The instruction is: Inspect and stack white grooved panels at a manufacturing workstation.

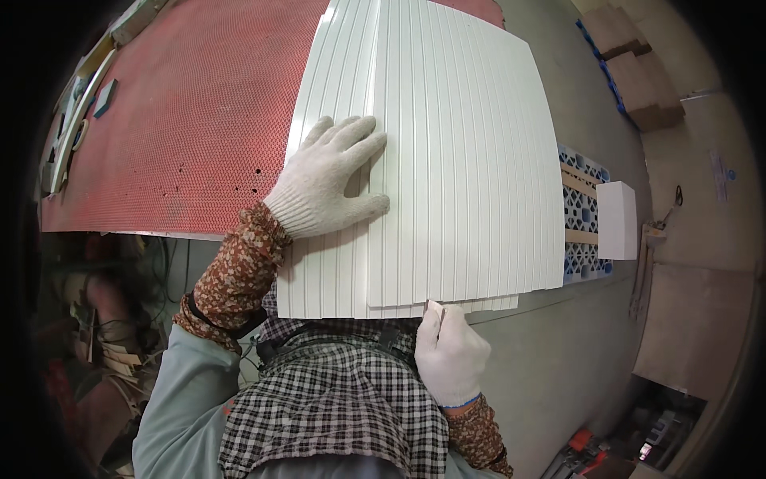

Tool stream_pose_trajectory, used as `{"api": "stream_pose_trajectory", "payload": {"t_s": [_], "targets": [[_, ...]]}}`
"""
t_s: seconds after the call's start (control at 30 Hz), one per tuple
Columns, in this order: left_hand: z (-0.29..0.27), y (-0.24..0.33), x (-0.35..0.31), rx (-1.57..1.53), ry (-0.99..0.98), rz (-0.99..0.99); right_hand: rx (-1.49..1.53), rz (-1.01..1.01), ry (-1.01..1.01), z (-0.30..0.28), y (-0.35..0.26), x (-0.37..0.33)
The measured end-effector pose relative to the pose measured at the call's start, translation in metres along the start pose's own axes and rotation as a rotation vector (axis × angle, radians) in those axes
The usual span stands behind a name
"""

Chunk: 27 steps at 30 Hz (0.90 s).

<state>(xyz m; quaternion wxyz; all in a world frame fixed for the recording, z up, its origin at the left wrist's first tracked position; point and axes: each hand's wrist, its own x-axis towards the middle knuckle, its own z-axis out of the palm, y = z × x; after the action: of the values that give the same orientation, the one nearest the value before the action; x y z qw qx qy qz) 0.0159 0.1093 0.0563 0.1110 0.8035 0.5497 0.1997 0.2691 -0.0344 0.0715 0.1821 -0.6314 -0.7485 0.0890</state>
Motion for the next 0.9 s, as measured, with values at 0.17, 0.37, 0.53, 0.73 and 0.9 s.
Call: {"api": "stream_pose_trajectory", "payload": {"t_s": [0.17, 0.37, 0.53, 0.73, 0.9], "targets": [[0.011, -0.003, -0.002, -0.066, 0.065, 0.059, -0.104, 0.016, -0.014, -0.008, -0.006, -0.004], [0.007, -0.005, -0.003, -0.081, 0.085, 0.045, -0.172, -0.02, -0.079, -0.015, -0.012, 0.016], [-0.004, -0.002, 0.004, -0.128, 0.135, 0.086, -0.345, -0.07, -0.141, -0.021, -0.018, 0.075], [-0.006, 0.004, 0.008, -0.25, 0.123, 0.08, -0.482, -0.268, -0.232, 0.0, -0.002, 0.209], [-0.012, 0.004, 0.003, -0.328, 0.085, 0.108, -0.439, -0.01, -0.23, 0.031, -0.018, 0.348]]}}
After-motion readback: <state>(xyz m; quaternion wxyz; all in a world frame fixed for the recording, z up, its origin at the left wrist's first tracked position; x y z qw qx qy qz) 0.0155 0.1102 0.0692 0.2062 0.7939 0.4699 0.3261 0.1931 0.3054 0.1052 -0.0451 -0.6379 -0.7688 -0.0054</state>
